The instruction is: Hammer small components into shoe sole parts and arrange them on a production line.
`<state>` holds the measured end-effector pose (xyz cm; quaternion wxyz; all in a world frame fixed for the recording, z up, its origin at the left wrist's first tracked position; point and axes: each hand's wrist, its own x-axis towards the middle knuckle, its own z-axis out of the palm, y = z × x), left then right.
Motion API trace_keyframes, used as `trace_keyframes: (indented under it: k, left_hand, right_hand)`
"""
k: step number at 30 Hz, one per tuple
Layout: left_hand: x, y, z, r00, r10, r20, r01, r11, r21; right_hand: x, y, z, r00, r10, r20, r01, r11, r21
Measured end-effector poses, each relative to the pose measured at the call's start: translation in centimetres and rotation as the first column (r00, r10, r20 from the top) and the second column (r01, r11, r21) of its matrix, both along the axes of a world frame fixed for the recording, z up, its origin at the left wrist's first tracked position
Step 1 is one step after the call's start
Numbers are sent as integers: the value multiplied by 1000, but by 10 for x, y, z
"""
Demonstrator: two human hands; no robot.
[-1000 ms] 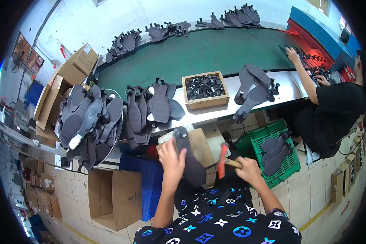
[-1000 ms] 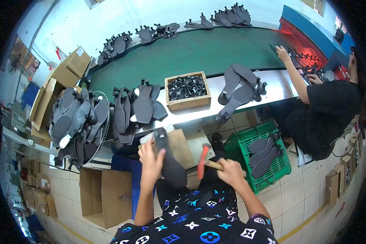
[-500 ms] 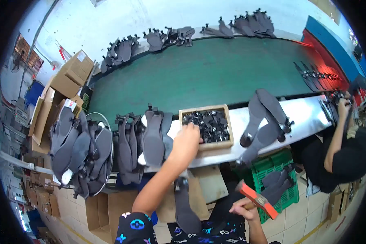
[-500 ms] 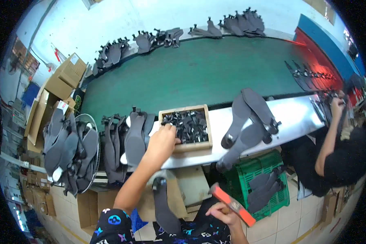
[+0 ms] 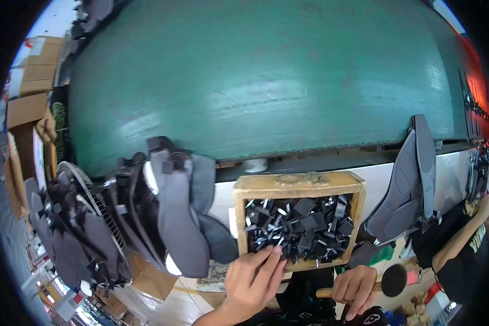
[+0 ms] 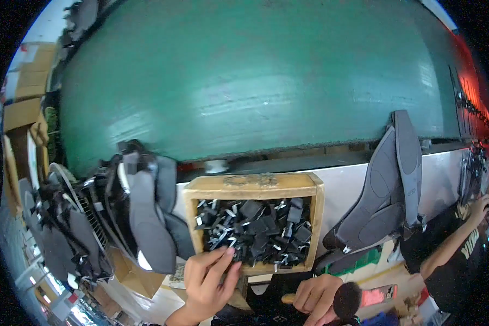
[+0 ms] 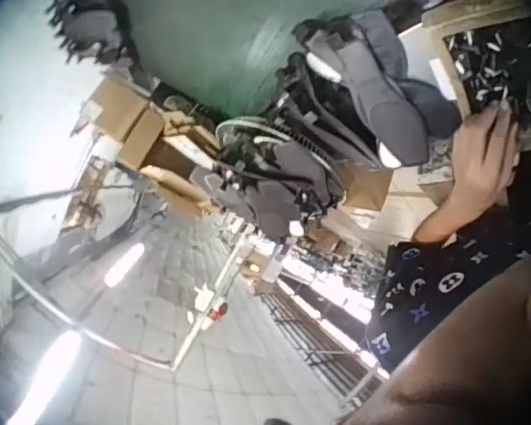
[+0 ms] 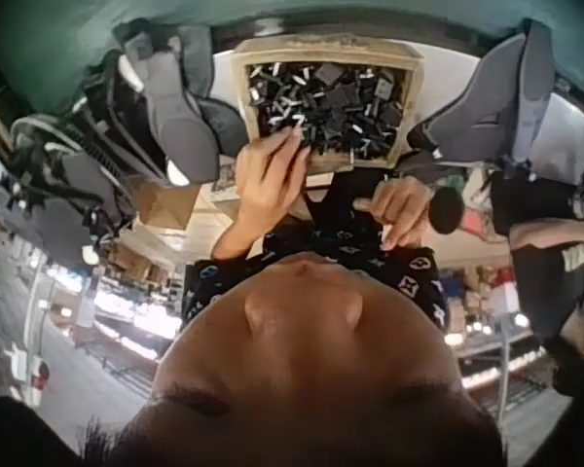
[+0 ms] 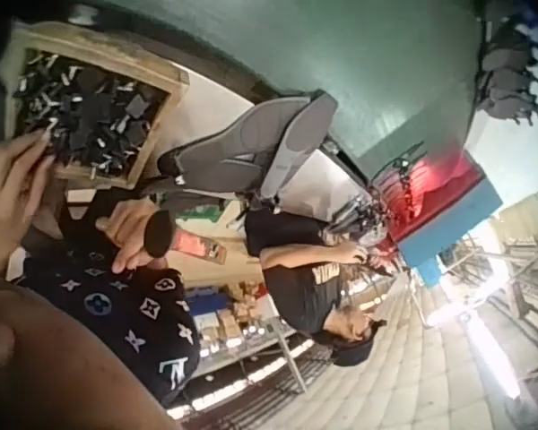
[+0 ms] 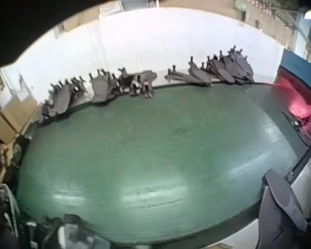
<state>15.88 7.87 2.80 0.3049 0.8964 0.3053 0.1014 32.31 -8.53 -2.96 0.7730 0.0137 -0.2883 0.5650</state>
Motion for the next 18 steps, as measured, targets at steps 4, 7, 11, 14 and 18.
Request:
trace_keyframes:
  k: [4,7,11,14,18]
  left_hand:
    - [15,13,4,999,-36,36,35,999,16]
    - [17,16,3,998,-33,44,36,998,-58]
    - [12,14,4,999,-42,7,42,997,-60]
    - [9,15,-5,998,-60,-4,60,992,-111]
    - [9,18,1,998,-50,26,54,986,-159]
  right_hand:
    - [9,7,-3,998,-6,-57,6,1000,10]
    - [7,-1,-2,997,-64,-43,60,993,-98]
    - [4,-12,-3,998,57,-2,-54,921,-385]
    - [4,-3,-16,994,-81,72,100,942,-322]
    - [12,9,-29,987,-102,128,117,986,-117]
